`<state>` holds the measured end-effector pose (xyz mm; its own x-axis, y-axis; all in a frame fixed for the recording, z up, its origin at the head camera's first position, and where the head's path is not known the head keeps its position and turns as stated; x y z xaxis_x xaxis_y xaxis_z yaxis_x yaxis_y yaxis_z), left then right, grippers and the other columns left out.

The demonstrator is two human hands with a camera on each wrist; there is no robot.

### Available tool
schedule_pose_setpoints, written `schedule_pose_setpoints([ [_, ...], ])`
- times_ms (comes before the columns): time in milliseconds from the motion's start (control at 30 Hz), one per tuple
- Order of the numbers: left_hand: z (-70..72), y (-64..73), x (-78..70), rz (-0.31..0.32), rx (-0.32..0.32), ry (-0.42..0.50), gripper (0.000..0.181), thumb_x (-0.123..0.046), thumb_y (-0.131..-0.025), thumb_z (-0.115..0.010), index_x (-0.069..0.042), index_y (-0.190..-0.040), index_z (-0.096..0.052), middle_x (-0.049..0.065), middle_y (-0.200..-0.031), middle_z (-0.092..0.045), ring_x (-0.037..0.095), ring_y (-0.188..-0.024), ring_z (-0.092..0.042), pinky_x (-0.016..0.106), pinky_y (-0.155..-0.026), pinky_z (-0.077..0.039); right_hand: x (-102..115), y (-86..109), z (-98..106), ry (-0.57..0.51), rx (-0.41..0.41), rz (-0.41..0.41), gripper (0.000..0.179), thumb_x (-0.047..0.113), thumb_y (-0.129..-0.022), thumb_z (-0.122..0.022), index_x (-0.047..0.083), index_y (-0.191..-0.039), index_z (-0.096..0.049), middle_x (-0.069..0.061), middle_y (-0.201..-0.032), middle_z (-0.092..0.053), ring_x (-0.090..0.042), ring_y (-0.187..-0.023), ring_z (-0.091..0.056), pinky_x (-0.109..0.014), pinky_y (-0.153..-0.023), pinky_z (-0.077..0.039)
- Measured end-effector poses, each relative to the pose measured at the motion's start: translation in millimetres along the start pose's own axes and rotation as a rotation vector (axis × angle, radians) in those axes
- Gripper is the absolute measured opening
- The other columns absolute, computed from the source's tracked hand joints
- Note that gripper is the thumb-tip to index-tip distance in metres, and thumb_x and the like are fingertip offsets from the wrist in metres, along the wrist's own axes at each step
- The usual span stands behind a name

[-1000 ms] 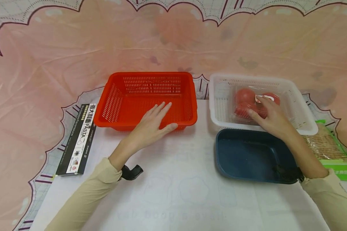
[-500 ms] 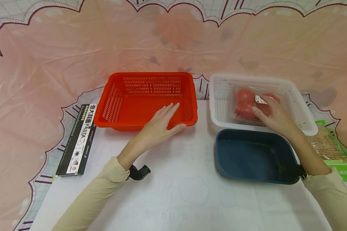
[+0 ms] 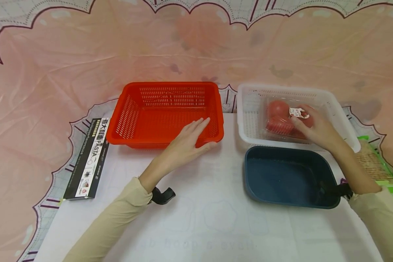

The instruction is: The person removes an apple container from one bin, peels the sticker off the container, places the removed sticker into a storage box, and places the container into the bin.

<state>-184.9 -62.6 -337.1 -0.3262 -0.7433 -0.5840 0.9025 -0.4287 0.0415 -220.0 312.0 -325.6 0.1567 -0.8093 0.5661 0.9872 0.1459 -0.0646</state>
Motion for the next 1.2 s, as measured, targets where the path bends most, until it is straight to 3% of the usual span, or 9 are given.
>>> schedule_pose_setpoints([
  [100,-2.8,-2.4,-3.6,0.004,0.01,0.005,0.084,-0.068,-0.087,-0.052,-0.035,-0.155,-0.015,0.002,-0.163,-0.019,0.027,-0.15,-0.018,0.058,-0.117,-0.026,-2.4,-2.9,2.7,0.016,-0.019,0.005,0.056,0.037,-0.096,-0.051,0.001,-0.138,-0.043,-0.027,-0.124,-0.053,-0.038,-0.105,-0.05,-0.043,-0.089,-0.05],
  [200,-5.3,-4.3,-7.3,0.008,0.021,0.018,0.084,-0.067,-0.086,-0.054,-0.035,-0.155,-0.016,0.001,-0.163,-0.02,0.026,-0.15,-0.019,0.058,-0.116,-0.027,-3.5,-5.1,5.0,0.032,-0.049,0.018,0.049,0.037,-0.095,-0.054,0.003,-0.13,-0.051,-0.023,-0.115,-0.058,-0.019,-0.094,-0.052,-0.015,-0.072,-0.044],
  [300,-6.8,-5.3,-10.3,0.004,0.022,0.025,0.085,-0.067,-0.086,-0.054,-0.034,-0.155,-0.017,0.0,-0.163,-0.021,0.025,-0.149,-0.02,0.058,-0.116,-0.029,-4.1,-7.2,6.3,0.042,-0.064,0.027,0.045,0.037,-0.094,-0.055,0.004,-0.125,-0.055,-0.02,-0.109,-0.061,-0.006,-0.084,-0.048,-0.007,-0.064,-0.037],
  [400,-8.3,-6.3,-12.7,-0.015,0.018,0.037,0.085,-0.067,-0.086,-0.054,-0.034,-0.155,-0.018,0.001,-0.162,-0.022,0.025,-0.149,-0.021,0.057,-0.115,-0.03,-5.4,-8.8,6.9,0.046,-0.062,0.017,0.045,0.037,-0.095,-0.055,0.003,-0.124,-0.055,-0.02,-0.108,-0.06,-0.012,-0.087,-0.049,-0.009,-0.063,-0.036],
  [500,-10.8,-8.0,-15.2,-0.036,0.021,0.056,0.084,-0.067,-0.086,-0.054,-0.034,-0.155,-0.019,0.001,-0.162,-0.022,0.025,-0.148,-0.022,0.057,-0.115,-0.031,-6.9,-9.3,7.7,0.051,-0.045,-0.001,0.049,0.038,-0.095,-0.053,0.001,-0.127,-0.053,-0.023,-0.112,-0.058,-0.028,-0.096,-0.051,-0.019,-0.069,-0.04],
  [600,-14.4,-9.7,-18.2,-0.05,0.032,0.079,0.084,-0.067,-0.085,-0.054,-0.035,-0.155,-0.019,0.001,-0.162,-0.022,0.025,-0.148,-0.022,0.057,-0.114,-0.032,-9.1,-9.0,9.1,0.044,-0.005,-0.042,0.06,0.041,-0.096,-0.049,0.0,-0.139,-0.043,-0.03,-0.128,-0.051,-0.044,-0.113,-0.047,-0.045,-0.088,-0.046],
  [733,-19.3,-11.0,-22.3,-0.06,0.048,0.097,0.083,-0.067,-0.086,-0.054,-0.037,-0.155,-0.017,-0.001,-0.162,-0.021,0.025,-0.148,-0.021,0.058,-0.114,-0.031,-13.2,-11.1,11.4,0.048,0.053,-0.101,0.076,0.048,-0.097,-0.044,-0.003,-0.15,-0.025,-0.037,-0.148,-0.031,-0.056,-0.133,-0.03,-0.073,-0.104,-0.025],
  [1033,-28.5,-15.7,-30.7,-0.108,0.044,0.137,0.081,-0.061,-0.088,-0.057,-0.031,-0.154,-0.022,-0.002,-0.16,-0.026,0.024,-0.145,-0.027,0.055,-0.116,-0.029,-18.2,-16.9,15.9,0.066,0.071,-0.105,0.079,0.05,-0.097,-0.043,-0.003,-0.152,-0.021,-0.037,-0.151,-0.024,-0.057,-0.138,-0.022,-0.073,-0.107,-0.019],
  [1200,-34.6,-18.6,-33.4,-0.08,0.057,0.134,0.083,-0.064,-0.086,-0.057,-0.034,-0.154,-0.022,-0.001,-0.162,-0.022,0.025,-0.147,-0.025,0.058,-0.115,-0.029,-19.1,-19.3,18.4,0.08,0.074,-0.099,0.08,0.05,-0.097,-0.043,-0.003,-0.152,-0.02,-0.037,-0.151,-0.025,-0.057,-0.138,-0.023,-0.073,-0.106,-0.02],
])
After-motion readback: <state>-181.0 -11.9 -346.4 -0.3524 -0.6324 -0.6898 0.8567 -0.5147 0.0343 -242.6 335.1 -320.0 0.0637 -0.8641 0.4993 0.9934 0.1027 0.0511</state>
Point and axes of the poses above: each hand's wrist, its own y-axis away from the middle knuckle, its own z-axis out of the back of the hand, x = y × z, the point moved 4 cm from there along -y, towards the middle knuckle
